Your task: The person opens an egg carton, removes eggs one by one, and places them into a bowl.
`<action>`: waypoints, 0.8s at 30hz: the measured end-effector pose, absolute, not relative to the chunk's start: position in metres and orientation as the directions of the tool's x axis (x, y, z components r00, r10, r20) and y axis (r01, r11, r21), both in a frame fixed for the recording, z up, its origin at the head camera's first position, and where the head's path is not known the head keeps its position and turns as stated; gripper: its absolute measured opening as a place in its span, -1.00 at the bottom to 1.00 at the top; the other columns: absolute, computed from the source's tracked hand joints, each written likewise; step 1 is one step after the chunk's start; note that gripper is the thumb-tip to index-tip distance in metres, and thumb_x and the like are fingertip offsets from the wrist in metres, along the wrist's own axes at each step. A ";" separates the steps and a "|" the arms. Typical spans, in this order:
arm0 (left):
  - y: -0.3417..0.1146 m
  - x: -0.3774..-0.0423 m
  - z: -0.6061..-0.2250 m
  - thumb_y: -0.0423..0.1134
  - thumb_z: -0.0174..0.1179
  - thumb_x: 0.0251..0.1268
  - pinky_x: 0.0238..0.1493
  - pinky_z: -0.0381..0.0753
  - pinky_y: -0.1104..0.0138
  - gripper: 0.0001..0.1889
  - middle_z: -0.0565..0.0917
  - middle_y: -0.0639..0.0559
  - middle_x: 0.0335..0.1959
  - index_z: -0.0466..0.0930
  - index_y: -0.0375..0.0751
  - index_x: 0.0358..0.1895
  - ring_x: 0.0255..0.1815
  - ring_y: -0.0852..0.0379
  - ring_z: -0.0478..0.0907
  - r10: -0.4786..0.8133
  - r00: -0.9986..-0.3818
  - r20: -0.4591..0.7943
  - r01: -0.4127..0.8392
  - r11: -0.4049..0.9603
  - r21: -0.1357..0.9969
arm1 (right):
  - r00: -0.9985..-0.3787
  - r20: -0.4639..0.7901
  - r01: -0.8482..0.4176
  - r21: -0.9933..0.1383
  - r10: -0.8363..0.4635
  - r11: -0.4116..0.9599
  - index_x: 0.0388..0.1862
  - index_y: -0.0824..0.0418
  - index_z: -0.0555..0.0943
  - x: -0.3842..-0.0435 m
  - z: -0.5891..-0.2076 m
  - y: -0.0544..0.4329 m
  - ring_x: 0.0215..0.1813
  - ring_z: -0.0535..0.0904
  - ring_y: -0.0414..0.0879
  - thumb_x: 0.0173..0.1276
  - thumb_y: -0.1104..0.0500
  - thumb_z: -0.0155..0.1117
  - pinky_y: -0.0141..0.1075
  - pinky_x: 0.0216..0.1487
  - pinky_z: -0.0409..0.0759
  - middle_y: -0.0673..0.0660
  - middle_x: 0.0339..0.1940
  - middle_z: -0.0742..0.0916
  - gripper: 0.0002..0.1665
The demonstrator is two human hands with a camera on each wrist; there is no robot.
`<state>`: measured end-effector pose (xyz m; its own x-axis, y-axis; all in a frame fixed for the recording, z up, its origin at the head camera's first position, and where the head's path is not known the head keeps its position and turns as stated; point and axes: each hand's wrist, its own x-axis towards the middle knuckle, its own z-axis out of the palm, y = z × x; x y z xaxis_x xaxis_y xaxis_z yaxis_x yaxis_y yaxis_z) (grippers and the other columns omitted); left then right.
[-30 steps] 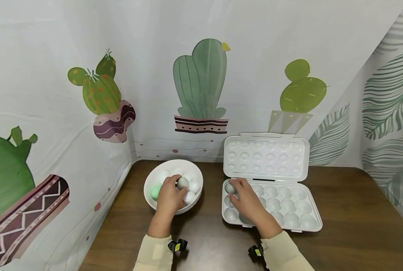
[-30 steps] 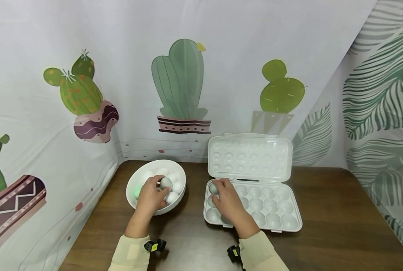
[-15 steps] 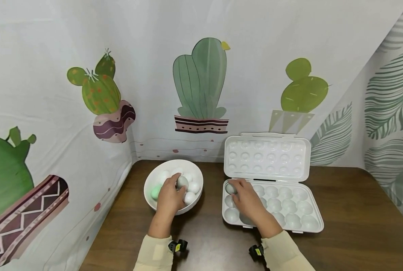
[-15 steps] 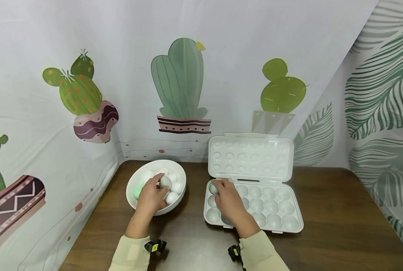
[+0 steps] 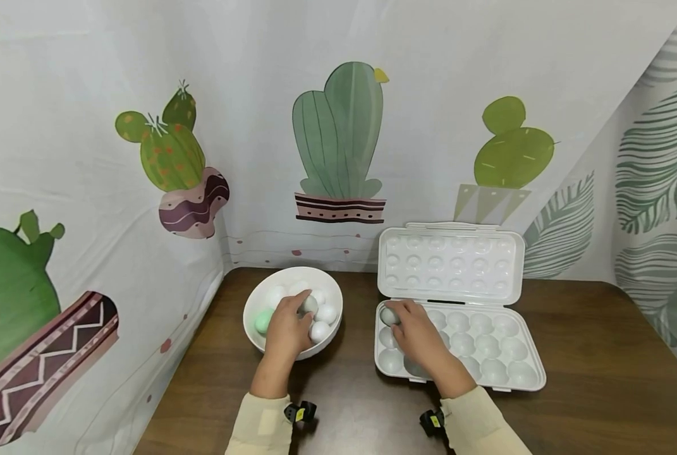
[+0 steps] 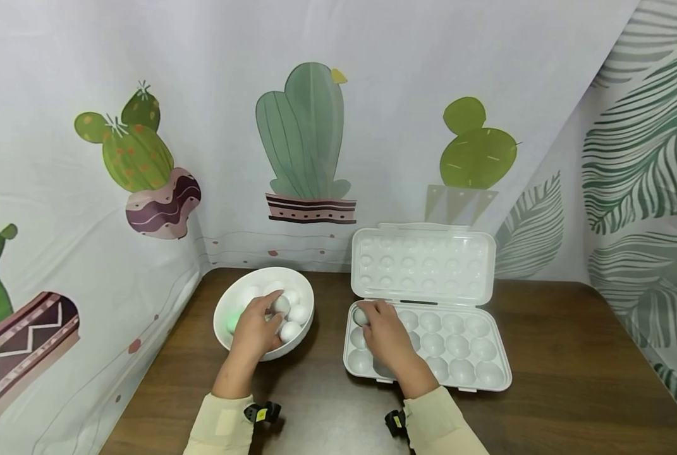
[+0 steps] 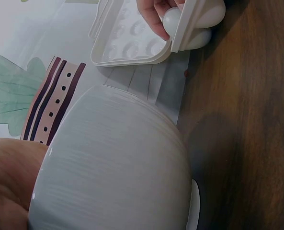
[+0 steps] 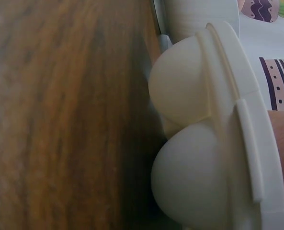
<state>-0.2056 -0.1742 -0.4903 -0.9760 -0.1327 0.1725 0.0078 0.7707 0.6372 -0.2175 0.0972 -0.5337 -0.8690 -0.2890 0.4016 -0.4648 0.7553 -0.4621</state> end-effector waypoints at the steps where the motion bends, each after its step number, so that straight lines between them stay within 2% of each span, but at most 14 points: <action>1: -0.174 -0.206 -0.490 -0.35 0.26 0.26 0.24 0.54 -0.03 -0.49 0.60 -0.25 0.19 0.59 -0.07 0.31 0.20 -0.20 0.58 -0.130 -0.975 0.178 0.013 0.771 0.636 | -0.868 0.404 -0.466 -0.462 -0.289 0.755 0.23 0.27 0.58 -0.218 -0.533 0.097 0.11 0.59 0.24 0.18 0.39 0.37 0.06 0.10 0.58 0.27 0.06 0.65 -0.42; 6: -0.173 -0.204 -0.490 -0.36 0.24 0.28 0.24 0.53 -0.03 -0.52 0.58 -0.21 0.19 0.63 0.00 0.28 0.22 -0.23 0.53 -0.124 -0.978 0.167 0.013 0.766 0.643 | -0.877 0.384 -0.456 -0.473 -0.289 0.753 0.24 0.27 0.58 -0.218 -0.532 0.097 0.12 0.58 0.25 0.20 0.37 0.38 0.06 0.11 0.58 0.27 0.07 0.64 -0.43; 14: -0.173 -0.202 -0.491 -0.32 0.21 0.30 0.17 0.56 -0.08 -0.57 0.51 -0.21 0.31 0.68 0.09 0.22 0.30 -0.30 0.44 -0.083 -0.986 0.146 0.024 0.792 0.610 | -0.898 0.332 -0.425 -0.491 -0.288 0.760 0.27 0.24 0.57 -0.218 -0.533 0.097 0.19 0.56 0.25 0.25 0.33 0.38 0.08 0.19 0.56 0.28 0.12 0.64 -0.43; 24: -0.174 -0.202 -0.490 -0.33 0.18 0.32 0.33 0.44 -0.12 -0.61 0.49 -0.26 0.36 0.71 0.03 0.17 0.36 -0.36 0.39 -0.013 -0.984 0.177 0.089 0.826 0.556 | -0.893 0.351 -0.430 -0.490 -0.280 0.758 0.25 0.23 0.58 -0.219 -0.532 0.097 0.17 0.57 0.24 0.23 0.33 0.40 0.08 0.16 0.57 0.27 0.09 0.65 -0.44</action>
